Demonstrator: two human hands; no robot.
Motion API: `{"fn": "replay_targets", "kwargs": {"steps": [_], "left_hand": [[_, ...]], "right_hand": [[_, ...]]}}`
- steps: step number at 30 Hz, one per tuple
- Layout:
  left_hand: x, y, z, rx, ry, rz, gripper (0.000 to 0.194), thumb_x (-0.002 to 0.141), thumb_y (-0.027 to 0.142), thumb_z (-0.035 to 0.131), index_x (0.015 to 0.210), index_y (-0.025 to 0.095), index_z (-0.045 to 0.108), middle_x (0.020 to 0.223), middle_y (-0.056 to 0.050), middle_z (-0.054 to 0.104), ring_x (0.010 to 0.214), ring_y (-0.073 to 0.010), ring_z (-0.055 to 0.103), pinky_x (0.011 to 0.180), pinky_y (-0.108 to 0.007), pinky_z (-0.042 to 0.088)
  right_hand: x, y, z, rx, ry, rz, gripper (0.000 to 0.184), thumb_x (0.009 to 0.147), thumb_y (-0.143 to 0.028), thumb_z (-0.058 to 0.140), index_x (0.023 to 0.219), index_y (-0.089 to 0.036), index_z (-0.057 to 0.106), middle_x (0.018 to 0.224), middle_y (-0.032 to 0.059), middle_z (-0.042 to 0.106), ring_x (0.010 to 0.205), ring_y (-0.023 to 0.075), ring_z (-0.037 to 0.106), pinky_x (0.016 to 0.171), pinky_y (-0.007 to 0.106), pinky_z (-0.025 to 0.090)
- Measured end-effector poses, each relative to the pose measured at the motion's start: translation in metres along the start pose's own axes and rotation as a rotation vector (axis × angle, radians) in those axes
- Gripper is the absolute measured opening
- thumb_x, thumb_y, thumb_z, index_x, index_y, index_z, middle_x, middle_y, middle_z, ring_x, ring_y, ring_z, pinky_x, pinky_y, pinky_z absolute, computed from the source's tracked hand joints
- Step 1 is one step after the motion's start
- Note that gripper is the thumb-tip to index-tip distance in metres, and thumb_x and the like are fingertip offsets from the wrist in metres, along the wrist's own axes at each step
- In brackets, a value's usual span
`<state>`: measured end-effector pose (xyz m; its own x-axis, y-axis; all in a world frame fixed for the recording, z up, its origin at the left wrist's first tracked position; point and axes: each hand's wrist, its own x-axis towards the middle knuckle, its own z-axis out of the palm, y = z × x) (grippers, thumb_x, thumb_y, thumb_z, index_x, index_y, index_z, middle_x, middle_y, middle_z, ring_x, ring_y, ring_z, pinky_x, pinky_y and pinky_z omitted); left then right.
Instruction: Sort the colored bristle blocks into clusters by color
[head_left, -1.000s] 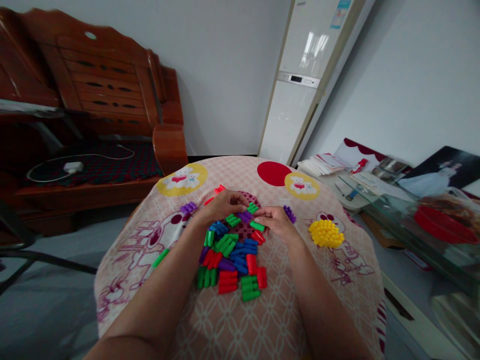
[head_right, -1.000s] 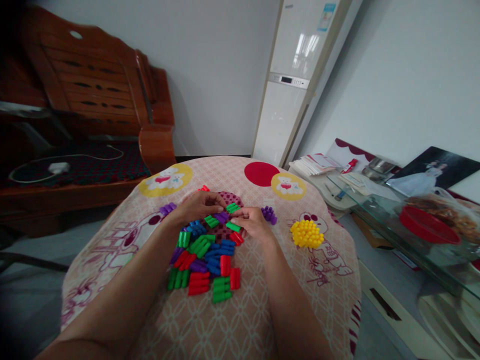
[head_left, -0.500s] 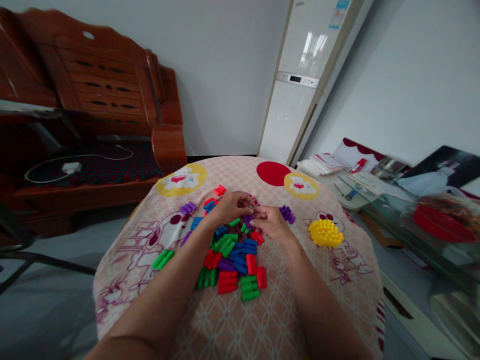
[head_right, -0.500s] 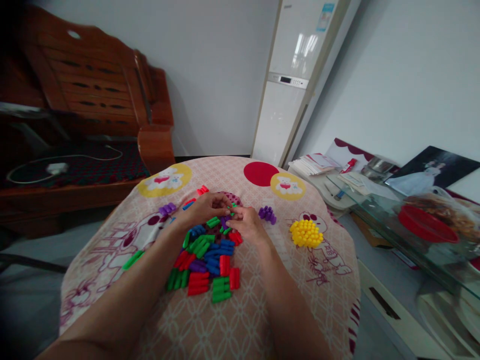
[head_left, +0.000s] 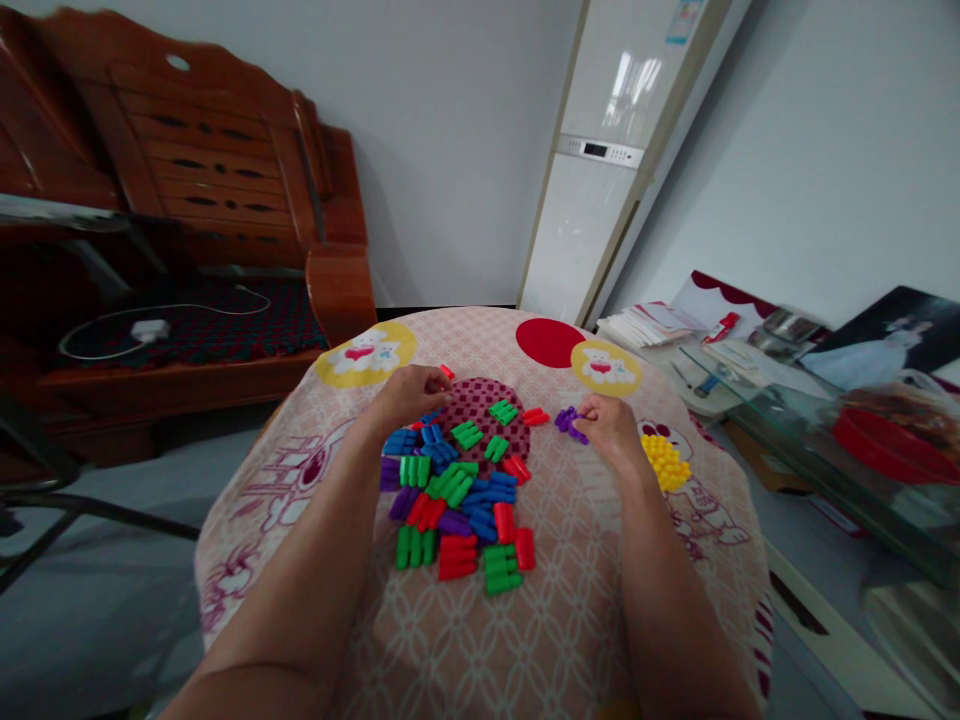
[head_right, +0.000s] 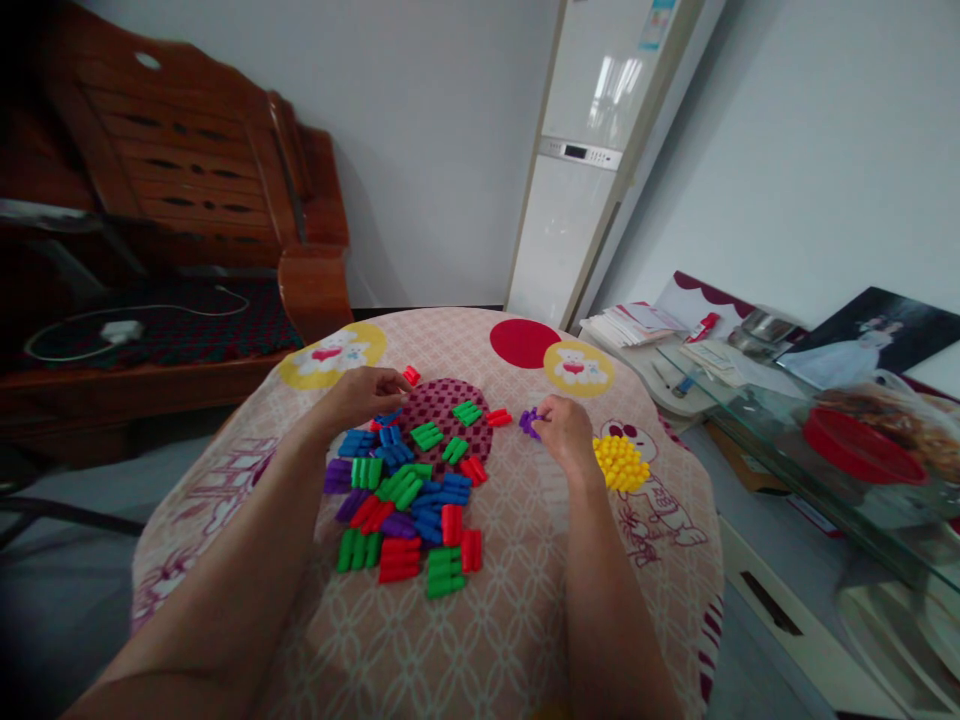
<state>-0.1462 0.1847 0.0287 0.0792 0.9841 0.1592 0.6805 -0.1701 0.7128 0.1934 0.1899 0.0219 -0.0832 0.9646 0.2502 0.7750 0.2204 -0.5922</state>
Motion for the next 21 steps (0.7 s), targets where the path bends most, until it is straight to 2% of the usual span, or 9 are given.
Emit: {"fn": "replay_targets", "kwargs": {"steps": [3, 7, 12, 15, 18, 21], "left_hand": [[-0.005, -0.009, -0.013, 0.155, -0.040, -0.084, 0.014, 0.066, 0.022, 0.067, 0.077, 0.017, 0.074, 0.065, -0.003, 0.070, 0.063, -0.0173, 0.065, 0.058, -0.023, 0.046], [-0.012, -0.012, -0.026, 0.241, -0.044, -0.167, 0.007, 0.067, 0.018, 0.066, 0.070, 0.018, 0.072, 0.063, -0.002, 0.069, 0.058, -0.0153, 0.062, 0.055, -0.022, 0.044], [-0.019, -0.011, -0.038, 0.325, -0.104, -0.263, 0.004, 0.068, 0.019, 0.068, 0.068, 0.017, 0.071, 0.052, -0.001, 0.064, 0.050, -0.0144, 0.059, 0.053, -0.023, 0.043], [-0.022, -0.012, -0.041, 0.347, -0.150, -0.324, 0.005, 0.068, 0.019, 0.068, 0.072, 0.018, 0.072, 0.049, 0.000, 0.062, 0.046, -0.0128, 0.057, 0.052, -0.022, 0.042], [-0.020, -0.014, -0.038, 0.333, -0.190, -0.347, 0.015, 0.069, 0.021, 0.069, 0.083, 0.018, 0.072, 0.056, 0.001, 0.067, 0.048, -0.0125, 0.059, 0.049, -0.019, 0.041], [-0.016, -0.015, -0.026, 0.271, -0.181, -0.318, 0.024, 0.069, 0.019, 0.068, 0.093, 0.016, 0.071, 0.062, 0.000, 0.070, 0.053, -0.0138, 0.063, 0.049, -0.019, 0.042]], "right_hand": [[0.000, -0.002, 0.004, -0.200, -0.014, -0.029, 0.005, 0.070, -0.017, 0.065, 0.072, -0.018, 0.069, 0.070, 0.0039, 0.071, 0.068, 0.0168, 0.065, 0.064, 0.025, 0.044], [-0.002, -0.008, 0.008, -0.458, -0.045, -0.088, 0.007, 0.074, -0.016, 0.067, 0.077, -0.019, 0.072, 0.079, 0.0074, 0.073, 0.078, 0.0199, 0.067, 0.068, 0.027, 0.041], [-0.007, -0.014, 0.008, -0.633, -0.053, -0.105, 0.007, 0.078, -0.017, 0.067, 0.082, -0.017, 0.073, 0.084, 0.0111, 0.073, 0.082, 0.0226, 0.067, 0.068, 0.029, 0.040], [-0.008, -0.018, 0.002, -0.628, -0.005, -0.093, 0.010, 0.080, -0.021, 0.068, 0.087, -0.017, 0.073, 0.085, 0.0120, 0.073, 0.082, 0.0237, 0.067, 0.067, 0.029, 0.040], [-0.008, -0.028, -0.001, -0.548, 0.039, -0.100, 0.010, 0.083, -0.023, 0.065, 0.086, -0.016, 0.073, 0.082, 0.0107, 0.073, 0.078, 0.0226, 0.066, 0.067, 0.029, 0.040], [-0.016, -0.053, 0.007, -0.323, -0.038, -0.223, 0.013, 0.087, -0.023, 0.061, 0.082, -0.017, 0.072, 0.078, 0.0071, 0.072, 0.074, 0.0188, 0.064, 0.068, 0.028, 0.041]]}}
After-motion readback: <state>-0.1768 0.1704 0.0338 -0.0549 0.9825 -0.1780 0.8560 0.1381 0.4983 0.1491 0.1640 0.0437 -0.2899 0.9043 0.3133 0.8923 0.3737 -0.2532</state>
